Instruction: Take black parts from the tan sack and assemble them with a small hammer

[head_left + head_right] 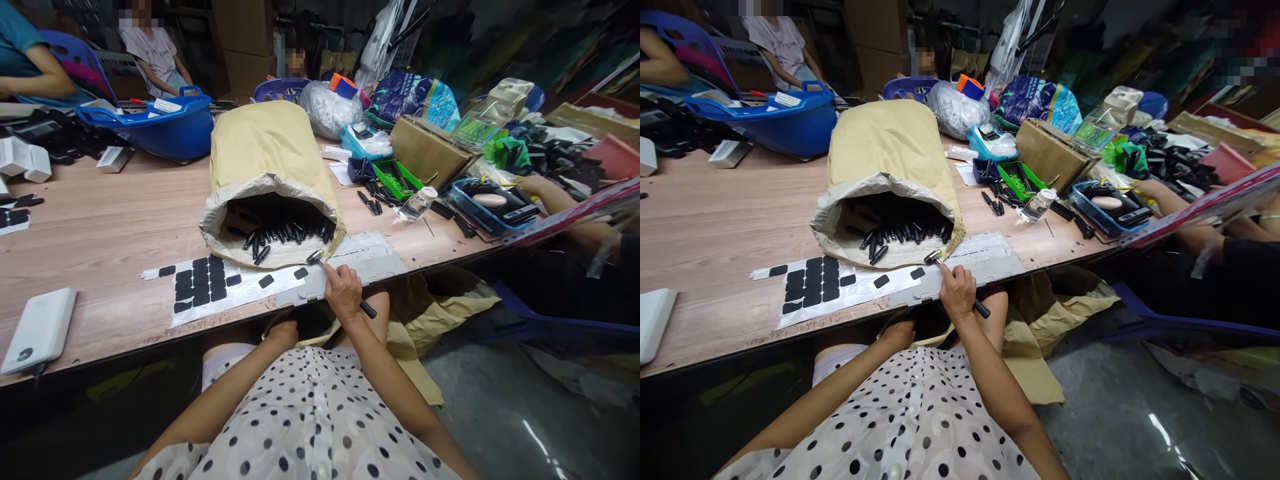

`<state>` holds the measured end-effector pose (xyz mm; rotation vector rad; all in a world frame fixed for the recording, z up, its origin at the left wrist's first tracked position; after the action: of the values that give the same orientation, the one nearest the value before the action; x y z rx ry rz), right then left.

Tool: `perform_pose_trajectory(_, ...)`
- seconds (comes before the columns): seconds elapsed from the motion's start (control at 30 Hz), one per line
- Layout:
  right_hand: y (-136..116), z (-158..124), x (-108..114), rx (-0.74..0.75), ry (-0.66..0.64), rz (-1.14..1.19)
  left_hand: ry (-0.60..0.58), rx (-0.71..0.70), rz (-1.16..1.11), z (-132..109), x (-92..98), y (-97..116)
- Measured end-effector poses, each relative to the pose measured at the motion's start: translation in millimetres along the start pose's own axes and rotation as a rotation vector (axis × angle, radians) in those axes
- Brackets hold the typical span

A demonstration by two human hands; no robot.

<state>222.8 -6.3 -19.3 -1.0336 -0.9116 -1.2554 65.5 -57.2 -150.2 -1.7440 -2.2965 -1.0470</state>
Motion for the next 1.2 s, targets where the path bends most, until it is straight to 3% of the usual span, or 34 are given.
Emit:
perform_pose_trajectory(0.17, -0.2, -0.4, -2.0, -0.01, 0.002, -0.023, -0.028, -0.013, 0.099, -4.6, 0.9, 7.0)
perform_pose_trajectory(0.3, 0.0, -0.6, -3.7, -0.01, -0.007, -0.033, -0.062, -0.095, 0.17, -18.5, 6.6, 26.0)
perform_pose_trajectory(0.4, -0.1, -1.1, -3.4, -0.007, -0.004, -0.037, -0.068, -0.238, 0.175, -36.4, 27.0, 51.2)
perform_pose_trajectory(0.47, 0.0, -1.3, -3.5, -0.006, -0.004, -0.035, -0.019, -0.312, 0.128, -49.6, 53.6, 65.6)
perform_pose_trajectory(0.53, -0.1, -1.4, -4.2, -0.002, -0.009, -0.03, 0.166, -0.286, 0.097, -61.1, 93.4, 70.0)
perform_pose_trajectory(0.67, 0.1, -0.9, -5.9, 0.002, -0.015, -0.02, 0.683, -0.128, 0.091, -82.0, 169.5, 57.1)
perform_pose_trajectory(0.73, 0.1, -0.7, -5.7, 0.002, -0.011, -0.016, 0.898, -0.056, 0.1, -87.3, 191.7, 45.3)
perform_pose_trajectory(0.8, -0.5, -0.8, -4.6, 0.003, -0.004, -0.015, 1.015, 0.013, 0.106, -85.0, 202.7, 32.0)
perform_pose_trajectory(0.97, -2.5, -0.1, -0.8, -0.001, 0.009, -0.003, 1.006, 0.028, 0.111, -69.5, 201.0, 15.3)
perform_pose_trajectory(1.07, 0.5, 3.5, -0.5, -0.016, 0.003, 0.039, 0.998, -0.175, 0.184, -71.8, 185.5, 33.5)
perform_pose_trajectory(1.2, 8.9, 7.6, 2.6, -0.022, -0.009, 0.177, 0.873, -0.454, 0.277, -66.0, 148.3, 63.4)
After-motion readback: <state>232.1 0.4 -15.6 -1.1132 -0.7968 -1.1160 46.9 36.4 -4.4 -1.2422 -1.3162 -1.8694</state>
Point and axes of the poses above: each hand's wrist, its own z-axis towards the middle knuckle, its own x-axis out of the back of the hand, y = z × x, the point moved 8 cm from there along z, towards the middle knuckle, and after that the axes turned 11 degrees about -y, right-handed, at the moved point
